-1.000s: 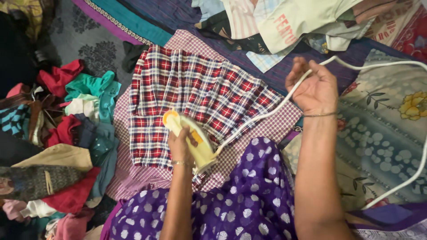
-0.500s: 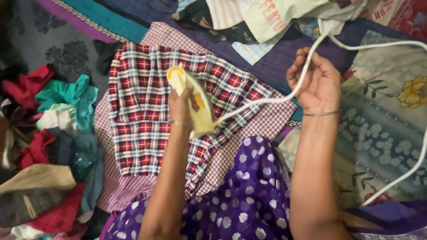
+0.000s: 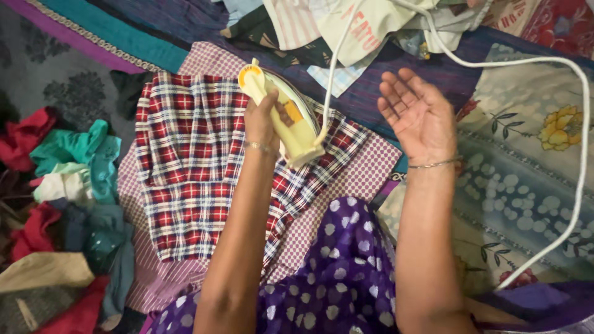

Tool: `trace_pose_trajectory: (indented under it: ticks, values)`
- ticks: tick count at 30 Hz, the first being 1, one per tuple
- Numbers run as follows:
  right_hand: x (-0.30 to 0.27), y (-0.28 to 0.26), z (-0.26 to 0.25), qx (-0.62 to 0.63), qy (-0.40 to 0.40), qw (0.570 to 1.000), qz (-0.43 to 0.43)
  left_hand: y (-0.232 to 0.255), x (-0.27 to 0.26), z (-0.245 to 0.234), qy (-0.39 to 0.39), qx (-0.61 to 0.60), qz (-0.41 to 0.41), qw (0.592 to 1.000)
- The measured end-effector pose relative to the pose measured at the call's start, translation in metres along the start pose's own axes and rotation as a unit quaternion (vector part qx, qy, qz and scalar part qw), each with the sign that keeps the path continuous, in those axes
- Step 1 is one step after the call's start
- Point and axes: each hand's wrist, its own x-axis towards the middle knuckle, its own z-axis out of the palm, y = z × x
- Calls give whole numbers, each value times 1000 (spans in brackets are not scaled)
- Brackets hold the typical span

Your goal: The person irons a pair of red and white plaid shorts on a patterned cloth laid on the floor. They smooth the fabric with their hands, use a white electric iron to press the garment, and adjust the shorts' position to iron different sections.

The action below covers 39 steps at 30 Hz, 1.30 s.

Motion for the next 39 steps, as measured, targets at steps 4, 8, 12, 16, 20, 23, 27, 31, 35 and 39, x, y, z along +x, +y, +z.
trace_pose_trajectory:
  ticks: [4, 8, 12, 16, 20, 23, 27, 31, 35, 39]
  values:
    - [-1, 17, 12, -22, -12, 1000, 17, 23, -75, -15, -7, 14, -1, 1000]
    - [-7, 28, 35, 20, -38, 998, 35, 39, -156, -36, 13, 71, 14, 997]
    - [-12, 40, 41, 86, -63, 990, 88, 35, -210, -72, 18, 40, 15, 999]
    - [3, 68, 17, 72, 57, 989, 114, 17, -231, -101, 106, 61, 3, 992]
    - [16, 97, -26, -46, 151, 987, 23, 13, -219, -106, 112, 56, 7, 992]
    - [25, 101, -59, -97, 181, 977, 54, 10, -200, -96, 129, 95, -6, 987]
    - [36, 102, -84, -138, 156, 973, 103, 14, -154, -74, 84, 133, 0, 988]
    - [33, 112, -68, -91, 99, 974, 183, 19, -113, -52, 39, 113, 3, 993]
    - [33, 122, -20, 12, 18, 975, 223, 16, -70, -29, -22, 32, -4, 999]
    - [40, 103, 16, 47, -73, 985, 147, -1, -55, -7, -46, 38, -13, 998]
